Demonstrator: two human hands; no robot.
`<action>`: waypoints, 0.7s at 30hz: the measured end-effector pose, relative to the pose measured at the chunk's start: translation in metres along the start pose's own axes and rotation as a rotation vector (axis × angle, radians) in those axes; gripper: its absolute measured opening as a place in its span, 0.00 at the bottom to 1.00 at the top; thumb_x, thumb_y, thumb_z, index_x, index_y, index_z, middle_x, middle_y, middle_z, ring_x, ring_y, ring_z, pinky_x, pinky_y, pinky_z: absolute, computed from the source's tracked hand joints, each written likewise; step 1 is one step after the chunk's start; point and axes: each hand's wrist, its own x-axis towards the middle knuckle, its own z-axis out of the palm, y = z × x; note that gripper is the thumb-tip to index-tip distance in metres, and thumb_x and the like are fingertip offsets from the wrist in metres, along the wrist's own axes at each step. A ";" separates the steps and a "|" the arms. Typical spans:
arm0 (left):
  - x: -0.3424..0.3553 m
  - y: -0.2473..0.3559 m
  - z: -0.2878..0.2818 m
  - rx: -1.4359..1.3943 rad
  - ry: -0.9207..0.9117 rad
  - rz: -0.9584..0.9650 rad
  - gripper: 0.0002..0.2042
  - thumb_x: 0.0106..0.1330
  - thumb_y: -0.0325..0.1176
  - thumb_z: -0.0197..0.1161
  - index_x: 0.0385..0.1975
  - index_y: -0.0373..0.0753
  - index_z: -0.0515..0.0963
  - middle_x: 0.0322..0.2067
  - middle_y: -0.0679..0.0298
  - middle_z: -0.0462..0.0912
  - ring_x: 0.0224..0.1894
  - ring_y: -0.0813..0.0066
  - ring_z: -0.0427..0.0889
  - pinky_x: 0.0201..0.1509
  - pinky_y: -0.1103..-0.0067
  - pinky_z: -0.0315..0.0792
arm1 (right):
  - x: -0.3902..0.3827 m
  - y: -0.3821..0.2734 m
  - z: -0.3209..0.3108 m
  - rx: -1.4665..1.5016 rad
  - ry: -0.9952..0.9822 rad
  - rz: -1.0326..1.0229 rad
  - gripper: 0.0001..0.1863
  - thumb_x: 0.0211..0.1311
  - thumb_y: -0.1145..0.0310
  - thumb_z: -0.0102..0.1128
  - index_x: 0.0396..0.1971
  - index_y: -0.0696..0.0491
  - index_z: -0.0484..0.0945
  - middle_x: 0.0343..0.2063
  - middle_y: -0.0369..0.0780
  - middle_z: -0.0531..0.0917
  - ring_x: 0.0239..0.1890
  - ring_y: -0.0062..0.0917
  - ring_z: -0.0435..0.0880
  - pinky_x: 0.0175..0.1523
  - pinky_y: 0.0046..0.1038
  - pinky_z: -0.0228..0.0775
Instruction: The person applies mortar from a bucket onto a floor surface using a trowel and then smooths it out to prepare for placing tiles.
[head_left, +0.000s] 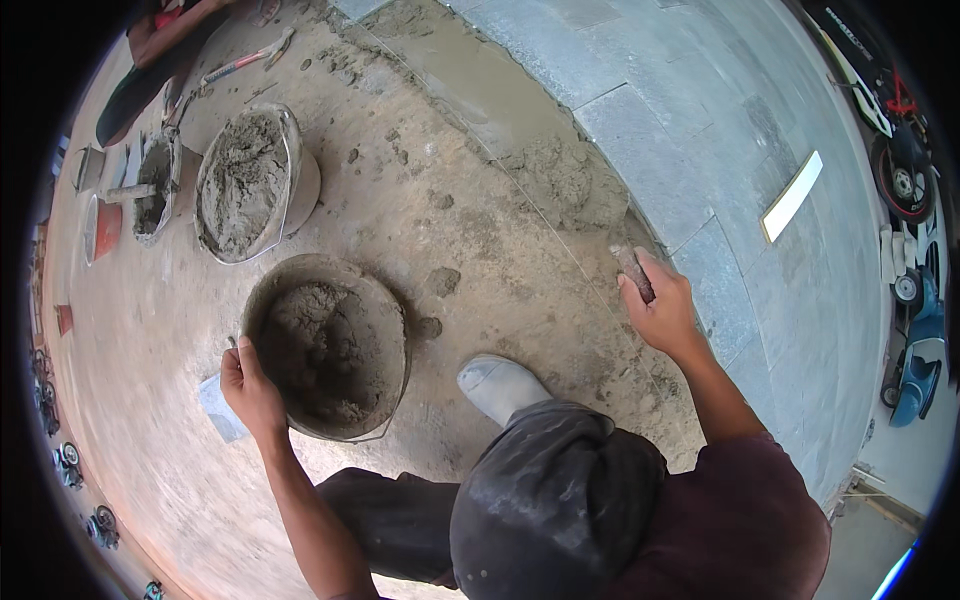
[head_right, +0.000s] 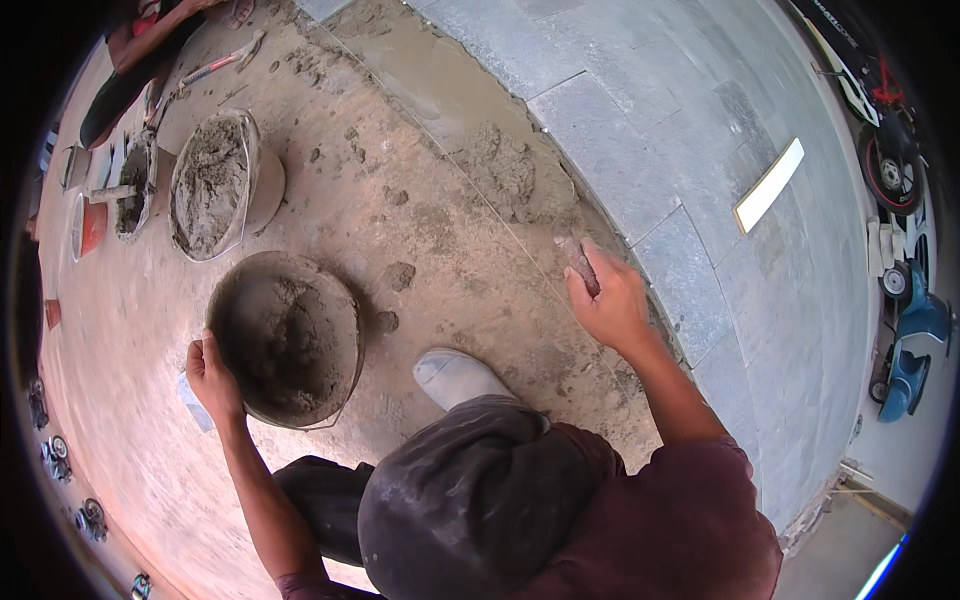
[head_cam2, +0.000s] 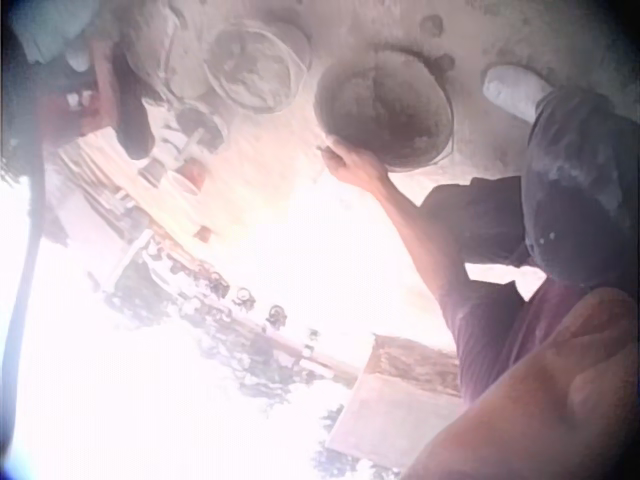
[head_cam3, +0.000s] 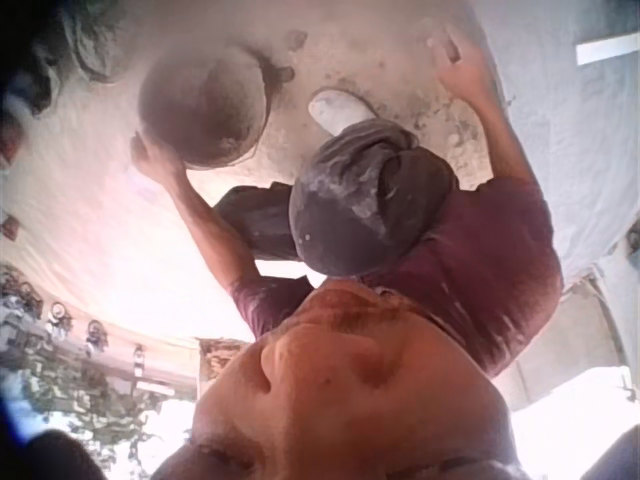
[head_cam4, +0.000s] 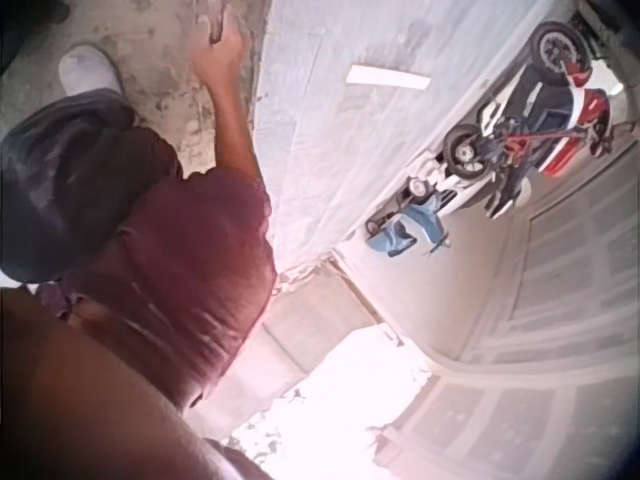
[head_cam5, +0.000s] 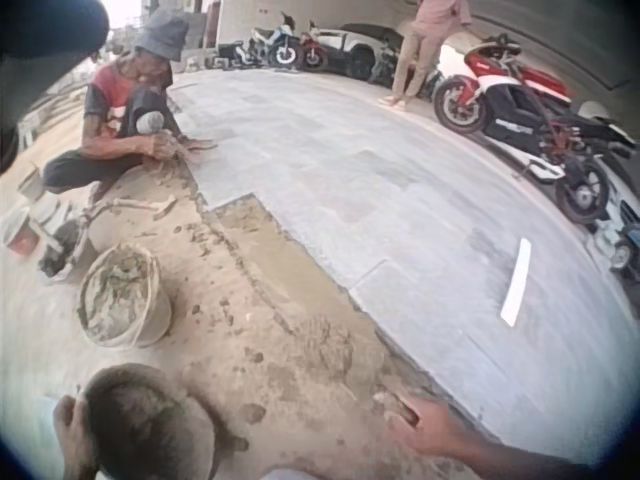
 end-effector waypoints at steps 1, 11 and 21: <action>0.001 0.000 0.001 -0.003 -0.003 -0.003 0.20 0.80 0.40 0.57 0.22 0.40 0.69 0.21 0.77 0.63 0.27 0.87 0.57 0.29 0.81 0.54 | -0.001 0.009 0.004 -0.109 -0.004 0.013 0.24 0.67 0.63 0.64 0.58 0.61 0.79 0.32 0.49 0.84 0.31 0.42 0.85 0.37 0.39 0.77; 0.000 -0.002 -0.004 -0.029 -0.009 -0.013 0.20 0.81 0.41 0.57 0.22 0.41 0.69 0.21 0.77 0.63 0.26 0.88 0.57 0.29 0.82 0.54 | 0.010 0.022 0.008 -0.454 -0.100 0.035 0.26 0.67 0.63 0.63 0.64 0.54 0.77 0.39 0.45 0.82 0.37 0.44 0.85 0.43 0.43 0.79; 0.002 -0.015 -0.016 -0.039 -0.016 -0.025 0.21 0.81 0.42 0.57 0.23 0.40 0.70 0.22 0.77 0.65 0.27 0.88 0.57 0.29 0.82 0.55 | 0.008 0.016 -0.018 -0.547 -0.198 -0.013 0.26 0.66 0.64 0.65 0.63 0.53 0.78 0.37 0.44 0.81 0.35 0.41 0.84 0.43 0.41 0.78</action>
